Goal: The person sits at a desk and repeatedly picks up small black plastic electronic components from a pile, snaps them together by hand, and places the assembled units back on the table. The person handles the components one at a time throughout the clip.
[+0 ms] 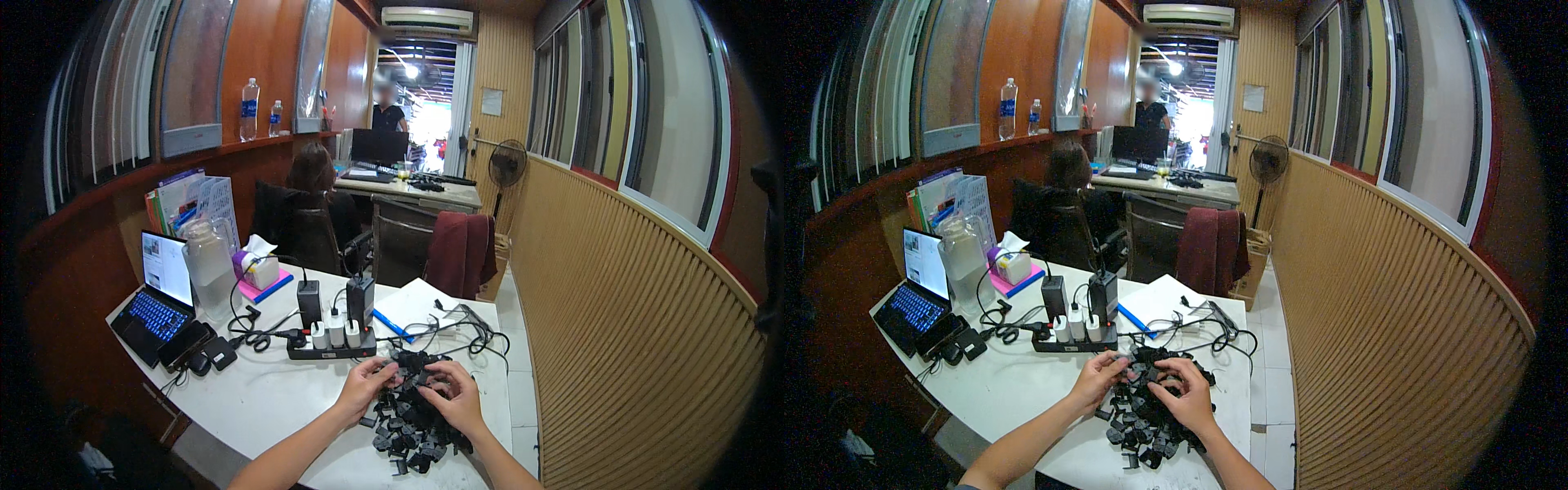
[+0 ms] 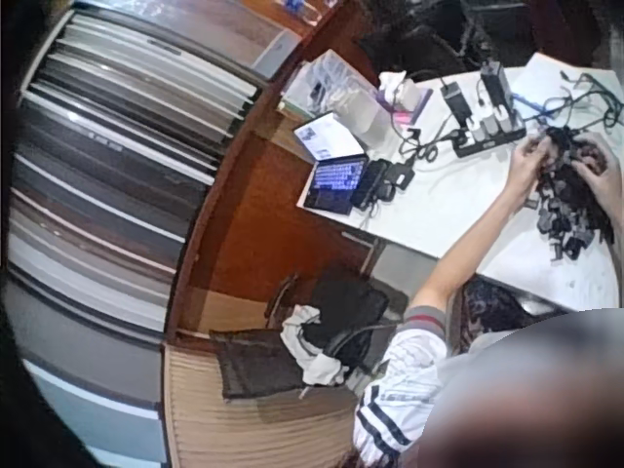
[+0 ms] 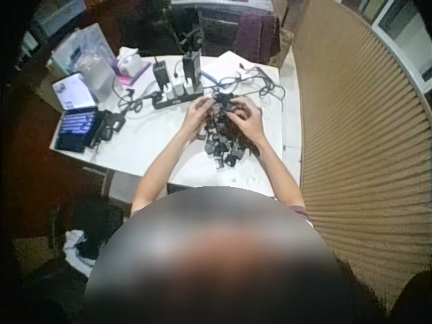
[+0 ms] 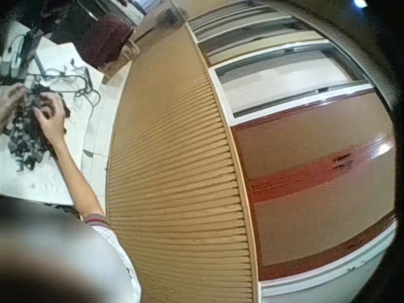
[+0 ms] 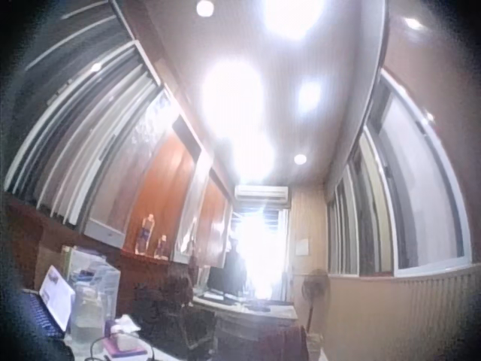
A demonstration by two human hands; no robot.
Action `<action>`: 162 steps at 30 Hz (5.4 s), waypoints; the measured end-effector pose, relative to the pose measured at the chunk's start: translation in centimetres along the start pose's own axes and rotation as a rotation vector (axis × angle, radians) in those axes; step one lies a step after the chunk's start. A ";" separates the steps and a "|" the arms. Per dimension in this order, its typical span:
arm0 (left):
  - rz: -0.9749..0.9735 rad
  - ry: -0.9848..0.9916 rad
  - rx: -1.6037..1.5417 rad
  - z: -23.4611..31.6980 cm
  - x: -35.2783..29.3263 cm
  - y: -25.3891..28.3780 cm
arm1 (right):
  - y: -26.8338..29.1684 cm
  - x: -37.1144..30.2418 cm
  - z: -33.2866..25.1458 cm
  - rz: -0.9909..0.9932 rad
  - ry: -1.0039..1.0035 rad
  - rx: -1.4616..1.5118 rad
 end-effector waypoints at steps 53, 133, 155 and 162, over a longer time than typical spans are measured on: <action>0.048 0.197 0.004 -0.6 -0.1 1.0 | 0.7 0.3 1.4 0.084 -0.092 -0.435; -0.477 -0.977 1.014 1.7 -2.6 -2.3 | 1.9 0.8 1.8 -0.187 -0.572 0.140; -0.144 -0.622 0.955 2.7 -0.1 0.9 | 2.1 -0.1 -1.0 -0.344 0.117 -0.804; -0.209 -0.605 0.966 2.2 -0.1 0.6 | 0.9 0.2 -0.1 -0.342 0.206 -0.835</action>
Point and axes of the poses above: each hand's wrist, its own x-axis towards the middle knuckle, its own y-axis out of the back of the hand, z = x × y, the point moved 2 cm from there along x, towards the middle knuckle, and after that the axes turned 12 degrees about -y, right-handed, at the moved point
